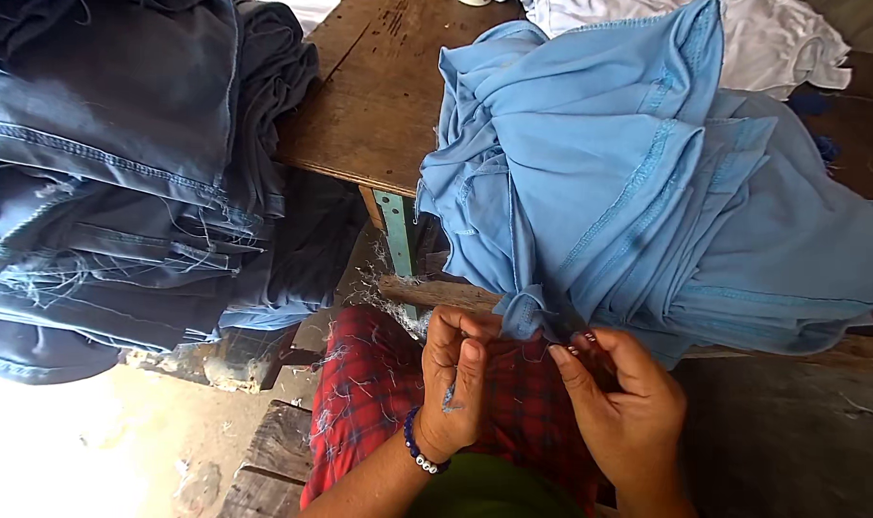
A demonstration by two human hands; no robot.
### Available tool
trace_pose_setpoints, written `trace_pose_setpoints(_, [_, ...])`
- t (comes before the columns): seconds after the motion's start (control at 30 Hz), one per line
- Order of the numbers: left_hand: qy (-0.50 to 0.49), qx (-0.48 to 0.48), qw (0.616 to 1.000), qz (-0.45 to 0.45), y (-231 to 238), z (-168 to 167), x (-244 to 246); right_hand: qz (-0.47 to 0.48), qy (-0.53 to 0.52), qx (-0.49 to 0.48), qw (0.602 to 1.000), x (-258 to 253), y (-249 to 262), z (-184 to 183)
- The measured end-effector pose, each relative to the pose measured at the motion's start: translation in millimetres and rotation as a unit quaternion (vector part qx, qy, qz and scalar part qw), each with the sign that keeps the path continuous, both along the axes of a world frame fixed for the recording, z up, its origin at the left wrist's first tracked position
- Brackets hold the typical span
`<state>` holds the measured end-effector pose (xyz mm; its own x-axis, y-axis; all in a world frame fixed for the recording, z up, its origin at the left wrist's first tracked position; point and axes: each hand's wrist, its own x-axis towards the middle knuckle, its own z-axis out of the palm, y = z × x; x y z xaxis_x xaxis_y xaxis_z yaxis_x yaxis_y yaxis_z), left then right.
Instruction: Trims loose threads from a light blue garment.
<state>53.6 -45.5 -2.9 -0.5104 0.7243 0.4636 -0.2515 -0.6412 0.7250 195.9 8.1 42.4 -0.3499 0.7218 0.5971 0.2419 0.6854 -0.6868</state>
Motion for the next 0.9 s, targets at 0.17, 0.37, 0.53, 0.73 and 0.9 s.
trace_pose_setpoints(0.17, [0.059,-0.027,0.998,0.024,5.0,4.4,-8.0,0.086,0.047,-0.085,0.992,-11.4,30.6,-2.8])
trace_pose_setpoints(0.37, [0.064,-0.063,0.995,0.045,10.3,5.2,-19.7,0.174,0.117,-0.287,0.935,-19.2,55.5,-1.6])
trace_pose_setpoints(0.53, [0.044,-0.067,0.997,0.001,13.7,-2.3,-27.1,0.176,0.189,-0.434,0.863,-21.3,56.4,10.6])
trace_pose_setpoints(0.73, [0.176,-0.035,0.984,0.001,18.9,-10.2,-33.4,0.177,0.170,-0.428,0.870,-22.7,56.5,12.6])
trace_pose_setpoints(0.9, [0.195,-0.076,0.975,0.080,25.3,-3.8,-27.7,0.179,0.167,-0.422,0.873,-23.2,57.1,10.5])
